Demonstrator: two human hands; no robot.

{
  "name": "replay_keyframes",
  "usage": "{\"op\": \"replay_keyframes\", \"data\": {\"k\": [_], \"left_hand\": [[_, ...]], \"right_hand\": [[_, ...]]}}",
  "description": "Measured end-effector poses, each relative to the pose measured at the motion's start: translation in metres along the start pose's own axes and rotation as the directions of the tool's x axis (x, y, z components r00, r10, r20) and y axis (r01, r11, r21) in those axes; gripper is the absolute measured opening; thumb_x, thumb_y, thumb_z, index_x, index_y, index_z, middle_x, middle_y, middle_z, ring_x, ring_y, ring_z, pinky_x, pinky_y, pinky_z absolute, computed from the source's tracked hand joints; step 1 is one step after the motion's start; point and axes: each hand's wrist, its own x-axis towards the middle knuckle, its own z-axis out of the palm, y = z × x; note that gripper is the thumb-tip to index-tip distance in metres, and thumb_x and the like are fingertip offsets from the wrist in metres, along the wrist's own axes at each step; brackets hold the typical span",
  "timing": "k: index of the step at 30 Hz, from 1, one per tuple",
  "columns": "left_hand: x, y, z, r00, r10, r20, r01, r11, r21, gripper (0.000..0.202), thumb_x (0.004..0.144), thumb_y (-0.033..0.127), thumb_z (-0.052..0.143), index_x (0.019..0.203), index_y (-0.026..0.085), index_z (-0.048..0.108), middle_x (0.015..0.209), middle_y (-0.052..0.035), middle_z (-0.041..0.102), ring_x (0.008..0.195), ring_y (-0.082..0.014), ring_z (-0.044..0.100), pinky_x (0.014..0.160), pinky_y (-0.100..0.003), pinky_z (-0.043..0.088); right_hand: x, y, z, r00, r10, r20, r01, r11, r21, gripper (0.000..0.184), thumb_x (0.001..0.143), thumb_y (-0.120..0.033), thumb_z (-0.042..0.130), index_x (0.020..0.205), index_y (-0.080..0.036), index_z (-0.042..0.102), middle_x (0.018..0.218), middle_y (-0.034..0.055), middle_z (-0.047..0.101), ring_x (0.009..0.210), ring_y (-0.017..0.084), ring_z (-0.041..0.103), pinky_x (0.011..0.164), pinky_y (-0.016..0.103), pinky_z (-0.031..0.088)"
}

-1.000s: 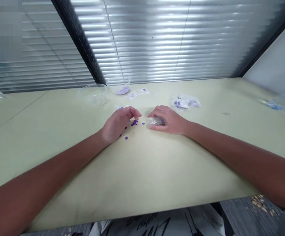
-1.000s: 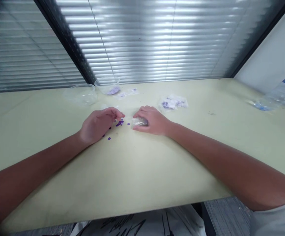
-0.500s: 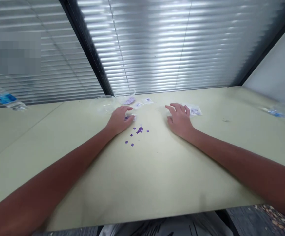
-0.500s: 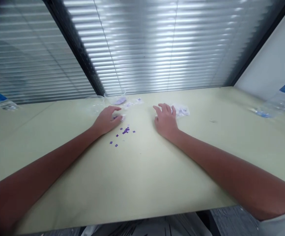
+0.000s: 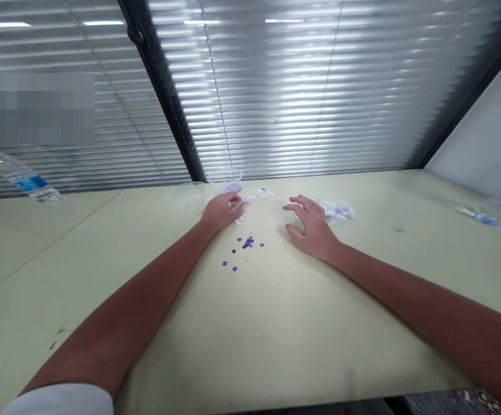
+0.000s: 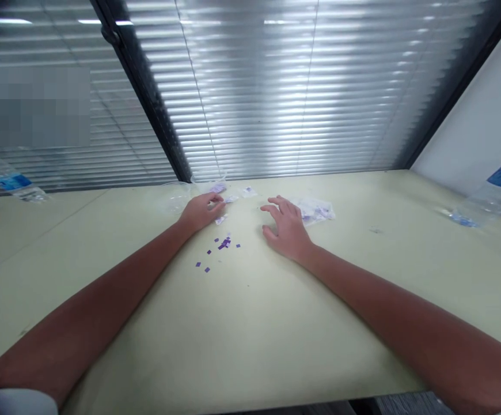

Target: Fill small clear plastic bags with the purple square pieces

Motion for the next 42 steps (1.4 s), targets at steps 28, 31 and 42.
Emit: {"op": "replay_keyframes", "data": {"k": [28, 31, 42], "left_hand": [[-0.084, 0.11, 0.01, 0.896, -0.286, 0.34, 0.438, 0.438, -0.785, 0.051, 0.074, 0.062, 0.092, 0.091, 0.017, 0.075, 0.093, -0.0104, 0.084, 0.075, -0.0197, 0.073, 0.065, -0.028, 0.054], [-0.086, 0.115, 0.012, 0.899, -0.304, 0.314, 0.422, 0.415, -0.806, 0.052, 0.075, 0.062, 0.092, 0.091, 0.017, 0.073, 0.096, -0.0118, 0.084, 0.077, -0.021, 0.075, 0.066, -0.029, 0.055], [-0.086, 0.12, 0.017, 0.967, -0.208, 0.149, 0.248, 0.617, -0.747, 0.046, 0.087, 0.064, 0.08, 0.087, 0.021, 0.062, 0.06, 0.0047, 0.065, 0.05, -0.0128, 0.058, 0.049, -0.023, 0.044]], "right_hand": [[0.002, -0.022, -0.007, 0.908, -0.418, 0.027, 0.415, 0.906, 0.082, 0.06, 0.087, -0.055, 0.086, 0.133, -0.024, 0.065, 0.117, 0.0108, 0.077, 0.11, 0.032, 0.07, 0.1, 0.051, 0.047], [0.001, -0.024, -0.006, 0.913, -0.407, 0.023, 0.406, 0.913, 0.047, 0.059, 0.087, -0.053, 0.086, 0.133, -0.023, 0.065, 0.115, 0.0102, 0.076, 0.107, 0.031, 0.069, 0.099, 0.05, 0.047], [0.001, -0.026, -0.004, 0.944, -0.33, -0.007, 0.328, 0.934, 0.144, 0.051, 0.09, -0.053, 0.085, 0.128, -0.025, 0.065, 0.112, 0.0076, 0.079, 0.104, 0.03, 0.07, 0.097, 0.048, 0.046]]}}
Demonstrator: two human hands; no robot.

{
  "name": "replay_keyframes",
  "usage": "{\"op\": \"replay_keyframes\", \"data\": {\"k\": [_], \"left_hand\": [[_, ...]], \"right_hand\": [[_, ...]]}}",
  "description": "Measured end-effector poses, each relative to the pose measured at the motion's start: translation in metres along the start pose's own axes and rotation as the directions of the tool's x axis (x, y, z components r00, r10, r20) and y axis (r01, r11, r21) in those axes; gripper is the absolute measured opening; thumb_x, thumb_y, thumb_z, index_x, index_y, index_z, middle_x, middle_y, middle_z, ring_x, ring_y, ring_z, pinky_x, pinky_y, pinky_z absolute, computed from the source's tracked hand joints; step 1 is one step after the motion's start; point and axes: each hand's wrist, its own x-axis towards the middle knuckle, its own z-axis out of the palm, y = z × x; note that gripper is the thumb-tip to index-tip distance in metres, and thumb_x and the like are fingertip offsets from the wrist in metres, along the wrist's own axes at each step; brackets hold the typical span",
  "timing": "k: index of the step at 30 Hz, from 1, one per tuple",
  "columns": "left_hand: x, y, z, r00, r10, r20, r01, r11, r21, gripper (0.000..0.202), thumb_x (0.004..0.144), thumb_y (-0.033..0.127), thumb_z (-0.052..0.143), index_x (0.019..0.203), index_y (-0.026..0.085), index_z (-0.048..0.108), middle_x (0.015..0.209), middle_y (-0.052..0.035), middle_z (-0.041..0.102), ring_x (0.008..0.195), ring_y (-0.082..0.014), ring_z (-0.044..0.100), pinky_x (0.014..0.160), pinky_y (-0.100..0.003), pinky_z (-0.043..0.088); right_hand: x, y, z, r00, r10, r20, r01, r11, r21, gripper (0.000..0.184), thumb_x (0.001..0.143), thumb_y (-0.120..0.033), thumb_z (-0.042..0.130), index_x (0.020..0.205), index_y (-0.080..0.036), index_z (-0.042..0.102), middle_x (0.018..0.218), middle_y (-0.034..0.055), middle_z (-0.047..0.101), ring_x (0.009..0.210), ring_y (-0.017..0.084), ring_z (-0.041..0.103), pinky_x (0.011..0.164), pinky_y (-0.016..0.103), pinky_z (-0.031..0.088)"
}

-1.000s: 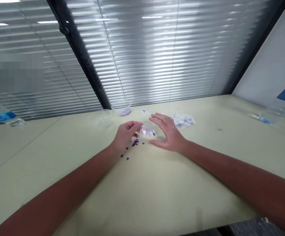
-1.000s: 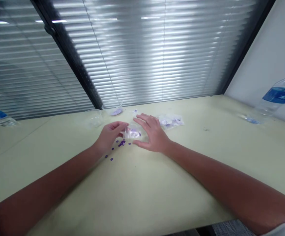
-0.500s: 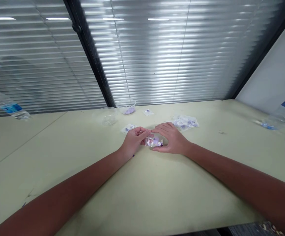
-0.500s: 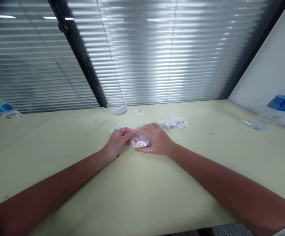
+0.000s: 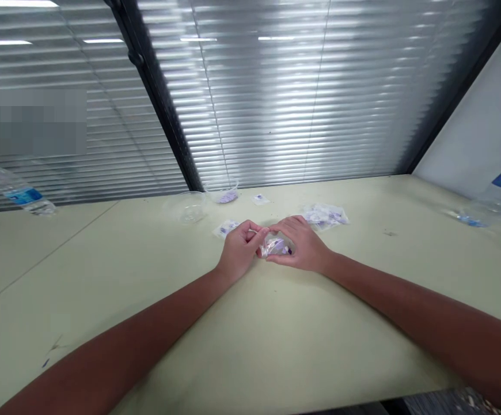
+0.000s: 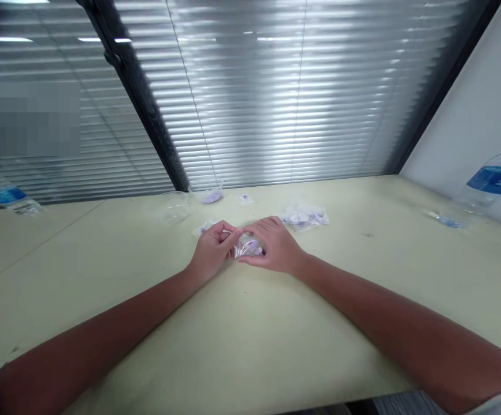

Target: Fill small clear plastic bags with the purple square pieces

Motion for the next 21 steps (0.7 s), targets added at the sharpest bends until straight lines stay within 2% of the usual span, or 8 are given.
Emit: {"op": "replay_keyframes", "data": {"k": [5, 9, 13, 18, 21], "left_hand": [[-0.001, -0.001, -0.002, 0.995, 0.061, 0.079, -0.063, 0.998, 0.026, 0.035, 0.092, 0.052, 0.078, 0.097, 0.023, 0.06, 0.062, 0.0075, 0.06, 0.055, -0.0123, 0.06, 0.054, -0.022, 0.045], [0.0, -0.005, -0.002, 0.994, 0.077, 0.076, -0.08, 0.996, 0.04, 0.04, 0.091, 0.045, 0.079, 0.082, 0.023, 0.047, 0.064, 0.0081, 0.052, 0.057, -0.0109, 0.055, 0.055, -0.022, 0.043], [0.001, -0.01, -0.004, 0.989, 0.123, 0.082, -0.132, 0.985, 0.115, 0.045, 0.092, 0.046, 0.077, 0.077, 0.022, 0.042, 0.064, 0.0072, 0.048, 0.059, -0.0112, 0.053, 0.056, -0.023, 0.04], [-0.003, -0.001, -0.013, 0.981, 0.169, 0.097, -0.19, 0.939, 0.286, 0.047, 0.094, 0.047, 0.074, 0.072, 0.022, 0.042, 0.063, 0.0047, 0.054, 0.061, -0.013, 0.055, 0.059, -0.024, 0.038], [0.005, 0.012, -0.033, 0.988, 0.14, 0.056, -0.15, 0.954, 0.26, 0.049, 0.096, 0.054, 0.072, 0.069, 0.022, 0.046, 0.065, 0.0012, 0.062, 0.064, -0.0149, 0.061, 0.061, -0.025, 0.044]], "right_hand": [[-0.002, 0.006, 0.001, 0.999, -0.009, 0.05, 0.007, 1.0, 0.03, 0.053, 0.091, -0.049, 0.084, 0.133, -0.024, 0.063, 0.117, 0.0089, 0.078, 0.105, 0.03, 0.071, 0.097, 0.046, 0.047], [-0.001, 0.007, 0.0, 0.997, -0.041, 0.061, 0.041, 0.999, 0.0, 0.055, 0.09, -0.054, 0.084, 0.131, -0.023, 0.064, 0.112, 0.0089, 0.078, 0.104, 0.03, 0.07, 0.099, 0.047, 0.046], [0.0, 0.006, 0.0, 0.997, -0.052, 0.064, 0.053, 0.998, -0.017, 0.055, 0.09, -0.057, 0.083, 0.131, -0.023, 0.066, 0.113, 0.0095, 0.078, 0.107, 0.03, 0.07, 0.1, 0.048, 0.045], [-0.001, 0.007, 0.0, 0.996, -0.079, 0.049, 0.08, 0.997, -0.02, 0.054, 0.091, -0.051, 0.084, 0.135, -0.024, 0.067, 0.118, 0.0097, 0.077, 0.111, 0.03, 0.07, 0.1, 0.049, 0.047], [-0.002, 0.009, 0.002, 0.999, -0.052, 0.012, 0.053, 0.999, -0.004, 0.048, 0.091, -0.05, 0.084, 0.131, -0.026, 0.072, 0.119, 0.0103, 0.077, 0.111, 0.03, 0.07, 0.1, 0.05, 0.049]]}}
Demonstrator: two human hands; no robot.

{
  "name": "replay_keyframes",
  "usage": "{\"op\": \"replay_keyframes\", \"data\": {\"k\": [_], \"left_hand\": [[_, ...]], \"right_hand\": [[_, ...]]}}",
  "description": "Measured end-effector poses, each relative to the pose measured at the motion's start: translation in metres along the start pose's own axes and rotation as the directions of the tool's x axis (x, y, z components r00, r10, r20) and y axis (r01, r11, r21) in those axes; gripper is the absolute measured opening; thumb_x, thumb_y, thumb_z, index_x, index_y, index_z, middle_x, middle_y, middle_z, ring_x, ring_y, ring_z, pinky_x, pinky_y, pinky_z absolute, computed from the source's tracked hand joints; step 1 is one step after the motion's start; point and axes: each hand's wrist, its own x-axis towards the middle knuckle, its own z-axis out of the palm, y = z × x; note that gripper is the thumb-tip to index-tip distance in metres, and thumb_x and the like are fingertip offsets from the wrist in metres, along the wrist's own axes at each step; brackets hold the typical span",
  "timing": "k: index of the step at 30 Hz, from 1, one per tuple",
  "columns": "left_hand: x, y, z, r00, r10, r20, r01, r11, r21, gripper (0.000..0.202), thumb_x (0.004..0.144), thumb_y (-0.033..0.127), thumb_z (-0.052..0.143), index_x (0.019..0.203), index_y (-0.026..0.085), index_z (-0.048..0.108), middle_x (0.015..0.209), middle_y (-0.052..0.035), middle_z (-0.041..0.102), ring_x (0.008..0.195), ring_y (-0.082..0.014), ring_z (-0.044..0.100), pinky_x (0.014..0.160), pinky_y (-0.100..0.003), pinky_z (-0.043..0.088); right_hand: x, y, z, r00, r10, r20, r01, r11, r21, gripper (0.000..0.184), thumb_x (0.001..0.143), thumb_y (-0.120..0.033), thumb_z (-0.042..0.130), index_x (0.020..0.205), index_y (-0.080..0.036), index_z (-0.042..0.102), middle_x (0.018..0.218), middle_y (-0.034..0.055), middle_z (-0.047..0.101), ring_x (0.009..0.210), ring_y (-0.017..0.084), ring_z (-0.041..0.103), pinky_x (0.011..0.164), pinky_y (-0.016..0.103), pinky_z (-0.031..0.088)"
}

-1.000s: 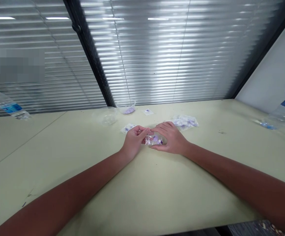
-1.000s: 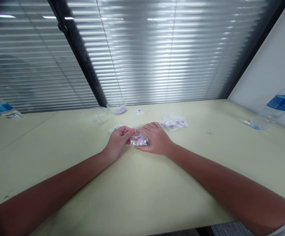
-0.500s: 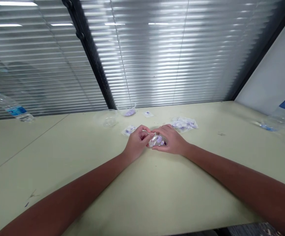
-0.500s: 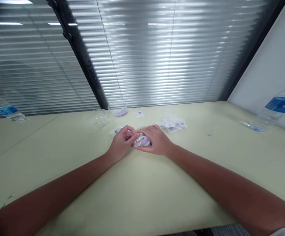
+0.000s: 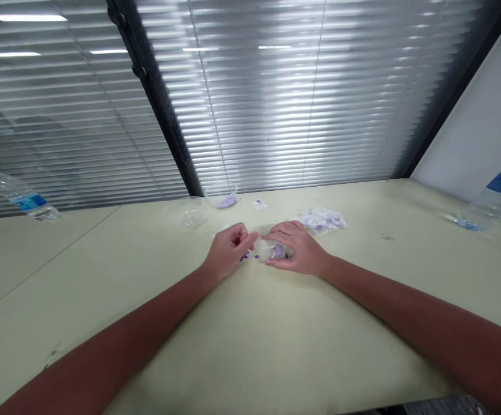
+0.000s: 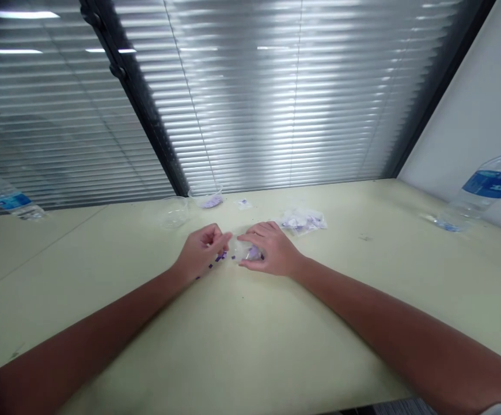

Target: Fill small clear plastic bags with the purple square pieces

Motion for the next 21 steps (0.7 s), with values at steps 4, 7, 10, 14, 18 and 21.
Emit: {"op": "replay_keyframes", "data": {"k": [4, 7, 10, 14, 18, 21], "left_hand": [[0.025, -0.004, -0.049, 0.996, -0.046, 0.083, 0.042, 0.998, 0.049, 0.053, 0.097, 0.064, 0.066, 0.07, 0.019, 0.064, 0.068, -0.0028, 0.066, 0.057, -0.0133, 0.053, 0.058, -0.025, 0.043], [0.037, -0.009, -0.082, 0.964, -0.082, 0.252, 0.033, 0.98, 0.194, 0.044, 0.091, 0.062, 0.075, 0.076, 0.02, 0.073, 0.068, -0.0011, 0.062, 0.061, -0.0142, 0.052, 0.057, -0.024, 0.041], [0.036, -0.006, -0.101, 0.833, -0.205, 0.514, 0.003, 0.931, 0.366, 0.049, 0.076, 0.056, 0.09, 0.117, 0.03, 0.084, 0.085, -0.001, 0.068, 0.07, -0.0171, 0.06, 0.062, -0.025, 0.045], [0.029, -0.003, -0.104, 0.7, -0.293, 0.652, -0.052, 0.889, 0.456, 0.088, 0.065, 0.05, 0.098, 0.147, 0.042, 0.07, 0.096, -0.0001, 0.068, 0.074, -0.0179, 0.063, 0.067, -0.026, 0.048], [0.029, -0.016, -0.088, 0.74, -0.225, 0.634, -0.049, 0.922, 0.385, 0.074, 0.076, 0.052, 0.091, 0.147, 0.041, 0.07, 0.096, -0.0008, 0.071, 0.073, -0.0166, 0.061, 0.065, -0.025, 0.047], [0.028, -0.031, -0.069, 0.851, -0.131, 0.509, -0.052, 0.943, 0.33, 0.045, 0.081, 0.058, 0.086, 0.118, 0.034, 0.086, 0.088, -0.0015, 0.071, 0.069, -0.0158, 0.057, 0.062, -0.025, 0.044]], "right_hand": [[-0.001, 0.004, 0.003, 0.999, 0.032, -0.011, -0.032, 0.999, 0.028, 0.039, 0.093, -0.049, 0.083, 0.125, -0.028, 0.076, 0.122, 0.0104, 0.076, 0.113, 0.03, 0.07, 0.099, 0.05, 0.052], [0.0, 0.005, 0.004, 1.0, 0.025, -0.011, -0.024, 0.998, 0.058, 0.041, 0.093, -0.05, 0.083, 0.127, -0.028, 0.075, 0.123, 0.011, 0.075, 0.113, 0.03, 0.07, 0.1, 0.05, 0.054], [-0.001, 0.005, 0.004, 1.0, 0.028, -0.007, -0.027, 0.997, 0.078, 0.043, 0.093, -0.051, 0.083, 0.129, -0.028, 0.075, 0.125, 0.0116, 0.074, 0.114, 0.03, 0.069, 0.101, 0.051, 0.056], [-0.001, 0.004, 0.004, 0.999, 0.036, -0.011, -0.035, 0.996, 0.081, 0.044, 0.092, -0.049, 0.084, 0.129, -0.025, 0.074, 0.124, 0.0128, 0.073, 0.114, 0.03, 0.069, 0.099, 0.051, 0.057], [-0.001, 0.004, 0.003, 0.999, 0.045, 0.0, -0.045, 0.995, 0.089, 0.045, 0.092, -0.047, 0.084, 0.128, -0.024, 0.073, 0.123, 0.0139, 0.073, 0.115, 0.031, 0.069, 0.1, 0.051, 0.058], [-0.001, 0.003, 0.003, 0.999, 0.052, 0.004, -0.052, 0.994, 0.092, 0.043, 0.093, -0.047, 0.084, 0.128, -0.024, 0.073, 0.123, 0.0137, 0.073, 0.114, 0.031, 0.069, 0.1, 0.051, 0.059]]}}
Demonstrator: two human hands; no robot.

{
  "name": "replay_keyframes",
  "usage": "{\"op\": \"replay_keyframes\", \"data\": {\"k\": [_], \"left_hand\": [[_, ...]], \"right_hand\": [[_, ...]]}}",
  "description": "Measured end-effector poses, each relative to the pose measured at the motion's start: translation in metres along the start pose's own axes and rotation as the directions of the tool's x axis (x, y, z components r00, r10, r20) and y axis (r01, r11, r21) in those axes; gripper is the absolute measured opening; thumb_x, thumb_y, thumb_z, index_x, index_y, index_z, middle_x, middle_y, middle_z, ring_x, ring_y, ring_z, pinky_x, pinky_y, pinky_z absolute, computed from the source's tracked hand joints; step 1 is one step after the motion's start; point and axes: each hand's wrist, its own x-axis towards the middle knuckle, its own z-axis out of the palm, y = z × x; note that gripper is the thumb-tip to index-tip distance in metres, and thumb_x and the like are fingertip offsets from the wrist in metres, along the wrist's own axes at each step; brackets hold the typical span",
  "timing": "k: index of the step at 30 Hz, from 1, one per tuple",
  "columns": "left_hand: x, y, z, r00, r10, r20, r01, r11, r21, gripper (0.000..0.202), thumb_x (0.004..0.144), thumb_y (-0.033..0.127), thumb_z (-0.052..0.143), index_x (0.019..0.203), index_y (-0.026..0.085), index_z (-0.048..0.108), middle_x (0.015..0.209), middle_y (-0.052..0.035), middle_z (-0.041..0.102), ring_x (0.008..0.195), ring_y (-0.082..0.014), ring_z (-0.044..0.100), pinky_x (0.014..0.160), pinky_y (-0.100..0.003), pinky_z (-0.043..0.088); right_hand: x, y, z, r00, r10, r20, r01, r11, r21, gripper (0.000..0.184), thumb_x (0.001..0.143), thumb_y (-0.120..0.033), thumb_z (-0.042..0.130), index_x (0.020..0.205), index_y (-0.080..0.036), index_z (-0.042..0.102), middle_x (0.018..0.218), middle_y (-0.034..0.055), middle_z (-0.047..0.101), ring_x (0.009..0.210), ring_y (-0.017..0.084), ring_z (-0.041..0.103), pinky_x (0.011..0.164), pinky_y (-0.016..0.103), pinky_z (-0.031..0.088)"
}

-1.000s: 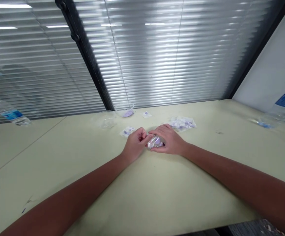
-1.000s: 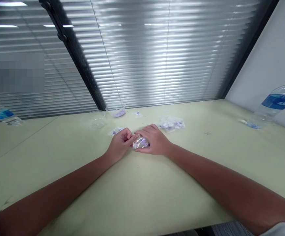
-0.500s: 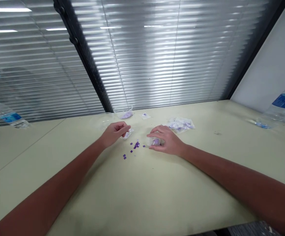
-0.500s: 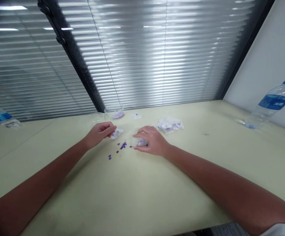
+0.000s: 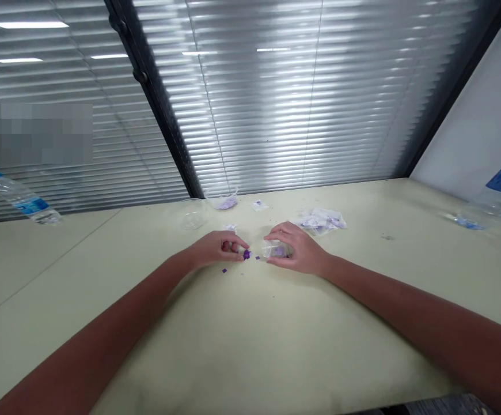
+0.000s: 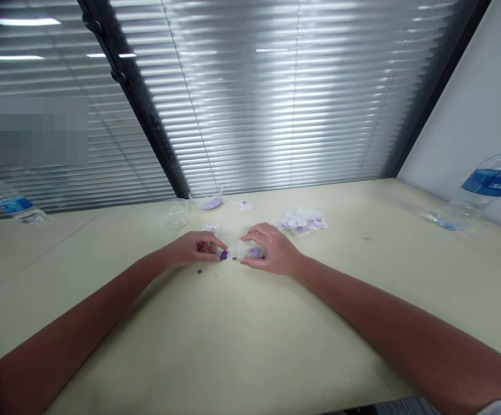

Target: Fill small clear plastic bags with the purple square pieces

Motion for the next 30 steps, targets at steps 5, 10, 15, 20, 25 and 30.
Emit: {"op": "replay_keyframes", "data": {"k": [5, 10, 15, 20, 25, 30], "left_hand": [[0.008, -0.006, 0.024, 0.975, 0.065, -0.214, -0.061, 0.998, 0.025, 0.032, 0.086, 0.06, 0.08, 0.096, 0.031, 0.091, 0.083, -0.0032, 0.07, 0.067, -0.0156, 0.054, 0.06, -0.026, 0.04], [0.006, -0.005, 0.025, 0.973, 0.072, -0.219, -0.053, 0.994, 0.091, 0.035, 0.088, 0.059, 0.079, 0.102, 0.029, 0.088, 0.084, -0.0015, 0.07, 0.067, -0.0146, 0.055, 0.06, -0.025, 0.04], [0.005, -0.003, 0.024, 0.971, 0.152, -0.187, -0.117, 0.975, 0.187, 0.036, 0.091, 0.059, 0.077, 0.112, 0.032, 0.087, 0.083, -0.0006, 0.069, 0.068, -0.0143, 0.059, 0.063, -0.025, 0.042], [0.006, 0.0, 0.03, 0.944, 0.244, -0.221, -0.183, 0.947, 0.265, 0.03, 0.099, 0.054, 0.069, 0.104, 0.032, 0.089, 0.087, -0.0024, 0.075, 0.071, -0.0152, 0.065, 0.066, -0.027, 0.042], [0.005, 0.005, 0.033, 0.923, 0.315, -0.221, -0.226, 0.909, 0.35, 0.033, 0.103, 0.05, 0.063, 0.094, 0.03, 0.087, 0.088, -0.0037, 0.078, 0.078, -0.0187, 0.068, 0.068, -0.03, 0.042], [0.002, 0.009, 0.03, 0.916, 0.374, -0.148, -0.273, 0.848, 0.454, 0.031, 0.106, 0.049, 0.062, 0.1, 0.028, 0.084, 0.091, -0.0042, 0.077, 0.084, -0.0204, 0.069, 0.071, -0.031, 0.041]], "right_hand": [[0.001, -0.001, -0.001, 1.0, -0.006, 0.002, 0.006, 1.0, 0.006, 0.043, 0.093, -0.046, 0.084, 0.128, -0.024, 0.072, 0.121, 0.0131, 0.073, 0.114, 0.031, 0.069, 0.1, 0.051, 0.059], [0.002, -0.002, -0.002, 1.0, 0.009, 0.016, -0.009, 1.0, 0.015, 0.042, 0.094, -0.046, 0.083, 0.128, -0.025, 0.071, 0.12, 0.0125, 0.074, 0.112, 0.03, 0.069, 0.099, 0.05, 0.058], [0.002, -0.003, -0.003, 1.0, 0.013, 0.024, -0.014, 1.0, 0.014, 0.042, 0.094, -0.046, 0.083, 0.128, -0.024, 0.071, 0.118, 0.0121, 0.074, 0.111, 0.03, 0.069, 0.098, 0.049, 0.058], [0.002, -0.004, -0.004, 0.999, 0.025, 0.042, -0.026, 0.999, 0.029, 0.04, 0.094, -0.046, 0.082, 0.127, -0.024, 0.071, 0.114, 0.0107, 0.075, 0.106, 0.029, 0.069, 0.094, 0.048, 0.058], [0.002, -0.003, -0.003, 0.998, 0.034, 0.06, -0.035, 0.999, 0.029, 0.038, 0.095, -0.046, 0.081, 0.125, -0.025, 0.071, 0.109, 0.0092, 0.074, 0.102, 0.028, 0.069, 0.091, 0.045, 0.058], [0.001, -0.003, -0.004, 0.997, 0.032, 0.066, -0.033, 0.999, 0.021, 0.036, 0.096, -0.045, 0.08, 0.123, -0.024, 0.071, 0.107, 0.0091, 0.074, 0.101, 0.028, 0.069, 0.091, 0.044, 0.057]]}}
